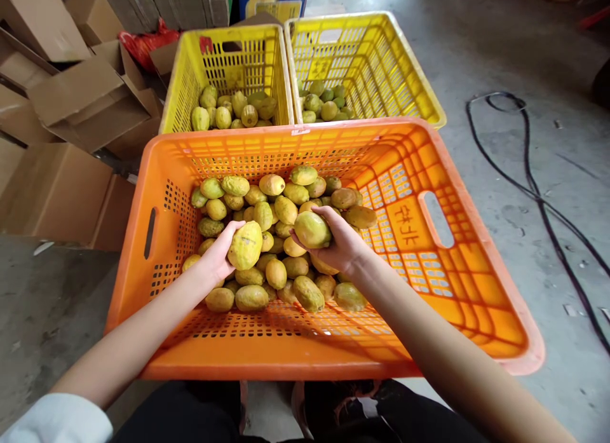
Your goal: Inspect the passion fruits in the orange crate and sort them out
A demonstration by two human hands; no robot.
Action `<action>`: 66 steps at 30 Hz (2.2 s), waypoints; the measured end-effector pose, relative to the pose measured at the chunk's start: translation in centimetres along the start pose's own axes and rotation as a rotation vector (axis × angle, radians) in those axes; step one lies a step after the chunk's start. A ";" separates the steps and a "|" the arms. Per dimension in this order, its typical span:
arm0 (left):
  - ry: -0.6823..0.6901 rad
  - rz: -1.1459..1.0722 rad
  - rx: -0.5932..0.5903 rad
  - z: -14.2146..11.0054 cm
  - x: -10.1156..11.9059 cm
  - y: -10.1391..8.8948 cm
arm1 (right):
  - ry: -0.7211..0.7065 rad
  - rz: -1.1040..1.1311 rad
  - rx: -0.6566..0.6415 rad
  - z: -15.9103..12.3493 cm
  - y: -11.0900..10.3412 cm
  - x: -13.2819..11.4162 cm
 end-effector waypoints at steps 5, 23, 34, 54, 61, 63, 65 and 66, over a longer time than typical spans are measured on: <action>0.020 -0.018 0.024 0.2 0.0 0.2 | 0.033 -0.001 -0.024 -0.1 0.0 0.3; -0.071 -0.055 -0.019 -0.1 0.2 -0.5 | 0.112 -0.147 0.018 -0.4 0.0 0.5; -0.029 0.040 0.014 0.2 0.2 -0.7 | -0.003 -0.133 0.044 0.0 -0.2 0.7; 0.047 -0.071 0.051 0.3 0.4 -0.5 | 0.077 -0.131 0.065 -0.1 -0.1 0.7; -0.008 -0.077 0.023 -0.2 0.4 0.1 | 0.010 -0.125 -0.006 1.4 -1.2 0.1; -0.016 -0.069 0.009 -0.3 0.4 0.2 | 0.023 -0.117 -0.008 1.5 -1.2 0.0; -0.024 -0.068 -0.006 -0.3 0.4 0.3 | 0.057 -0.098 0.014 1.4 -1.1 0.1; -0.030 -0.067 -0.010 -0.2 0.3 0.2 | 0.073 -0.089 0.032 1.3 -1.1 0.2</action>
Point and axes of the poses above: each hand's wrist, its own z-axis towards the middle knuckle, its own y-axis out of the palm, x = y × z, the point moved 2 cm from there along z, towards the middle knuckle, and after that the axes turned 14 degrees about z, right-handed, at the moved point
